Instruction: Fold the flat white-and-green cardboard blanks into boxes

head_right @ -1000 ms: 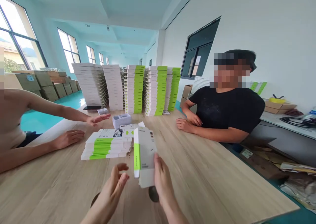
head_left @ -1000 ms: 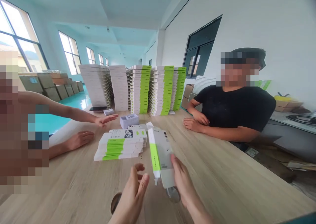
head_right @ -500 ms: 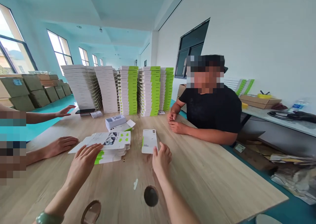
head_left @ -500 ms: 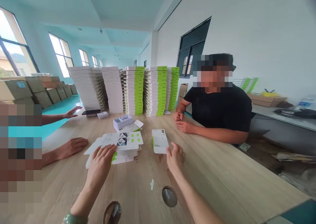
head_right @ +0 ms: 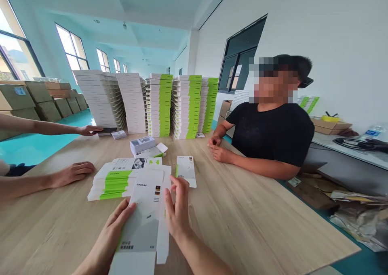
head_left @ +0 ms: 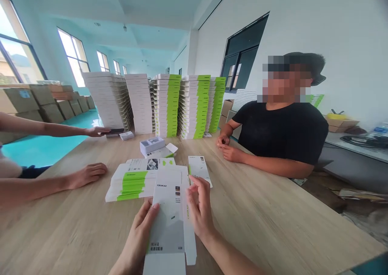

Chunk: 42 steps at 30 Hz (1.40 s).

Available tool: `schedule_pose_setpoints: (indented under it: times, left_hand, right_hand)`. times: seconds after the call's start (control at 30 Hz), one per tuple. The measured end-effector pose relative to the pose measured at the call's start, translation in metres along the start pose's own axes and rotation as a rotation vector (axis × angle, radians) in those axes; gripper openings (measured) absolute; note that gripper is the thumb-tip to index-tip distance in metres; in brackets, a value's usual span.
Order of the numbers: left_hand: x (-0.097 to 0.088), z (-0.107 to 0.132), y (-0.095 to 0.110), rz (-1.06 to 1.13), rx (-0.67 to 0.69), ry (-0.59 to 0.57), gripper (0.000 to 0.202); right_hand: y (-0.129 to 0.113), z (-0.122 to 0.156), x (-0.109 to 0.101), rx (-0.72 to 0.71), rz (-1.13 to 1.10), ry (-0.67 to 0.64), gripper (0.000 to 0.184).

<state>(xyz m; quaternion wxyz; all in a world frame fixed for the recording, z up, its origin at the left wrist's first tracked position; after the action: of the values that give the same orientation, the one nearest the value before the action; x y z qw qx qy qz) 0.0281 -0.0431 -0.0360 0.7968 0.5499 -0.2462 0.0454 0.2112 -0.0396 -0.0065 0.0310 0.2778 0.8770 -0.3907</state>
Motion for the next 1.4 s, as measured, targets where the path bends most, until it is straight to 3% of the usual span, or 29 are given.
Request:
schedule_pose_setpoints:
  times: [0.1,0.17,0.23,0.3,0.4,0.47,0.53,0.57,0.63,0.77,0.83,0.97,1.13,1.23,1.3,1.4]
  left_hand:
    - [0.011,0.004,-0.009,0.142,-0.110,-0.099,0.088]
    - [0.012,0.006,-0.004,0.184,-0.132,-0.090,0.087]
    - [0.002,0.007,0.011,0.211,-0.085,0.048,0.073]
    - [-0.017,0.009,0.033,0.288,0.011,0.203,0.050]
    - [-0.043,0.011,0.064,0.576,0.202,0.244,0.020]
    - [-0.058,0.013,0.080,0.739,0.334,0.216,0.024]
    - [-0.068,0.014,0.087,0.813,0.403,0.207,0.032]
    - [-0.072,0.015,0.088,0.825,0.413,0.205,0.035]
    - [-0.075,0.015,0.087,0.855,0.410,0.191,0.036]
    - [-0.075,0.016,0.086,0.913,0.419,0.142,0.033]
    - [-0.073,0.016,0.086,0.933,0.422,0.121,0.031]
    - [-0.071,0.016,0.081,0.930,0.368,0.146,0.032]
    - [-0.069,0.014,0.073,0.861,0.277,0.202,0.033]
    - [-0.064,0.012,0.071,0.802,0.255,0.214,0.034]
    - [-0.060,0.010,0.070,0.744,0.232,0.219,0.033]
    - [-0.055,0.006,0.064,0.625,0.193,0.221,0.028]
  right_hand:
    - [0.008,0.004,0.007,0.102,-0.061,-0.072,0.035]
    - [0.017,0.010,0.009,0.240,-0.174,-0.082,0.042]
    - [0.027,0.014,0.010,0.369,-0.163,-0.092,0.051]
    - [0.031,0.006,0.012,0.403,-0.038,-0.171,0.058]
    - [0.028,-0.030,0.035,0.301,0.130,-0.459,0.058]
    - [0.024,-0.063,0.060,0.231,0.246,-0.709,0.075]
    - [0.021,-0.094,0.082,0.187,0.330,-0.882,0.102]
    - [0.019,-0.106,0.092,0.174,0.366,-0.949,0.106]
    - [0.016,-0.121,0.104,0.139,0.432,-1.053,0.095]
    - [0.006,-0.121,0.106,0.036,0.597,-1.108,0.042]
    - [-0.003,-0.118,0.097,-0.006,0.712,-1.052,0.033]
    - [-0.013,-0.125,0.058,0.038,0.985,-0.817,0.040]
    - [0.014,-0.129,-0.039,0.302,1.261,-0.485,0.050]
    - [0.048,-0.109,-0.091,0.462,1.309,-0.421,0.042]
    - [0.069,-0.093,-0.107,0.529,1.274,-0.450,0.034]
    - [0.081,-0.080,-0.104,0.511,1.159,-0.468,0.031]
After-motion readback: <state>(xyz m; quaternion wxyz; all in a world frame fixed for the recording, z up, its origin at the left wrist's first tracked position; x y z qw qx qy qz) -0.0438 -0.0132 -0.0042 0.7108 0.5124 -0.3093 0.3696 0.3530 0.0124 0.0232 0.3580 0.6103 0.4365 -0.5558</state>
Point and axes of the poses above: each hand's wrist, its own z-axis away from the middle knuckle, its own x-axis out of the palm, y = z × x, the point moved 5 cm from there along -z, towards the middle knuckle, and after that the axes turned 8 degrees about -y, right-handed, at the moved point
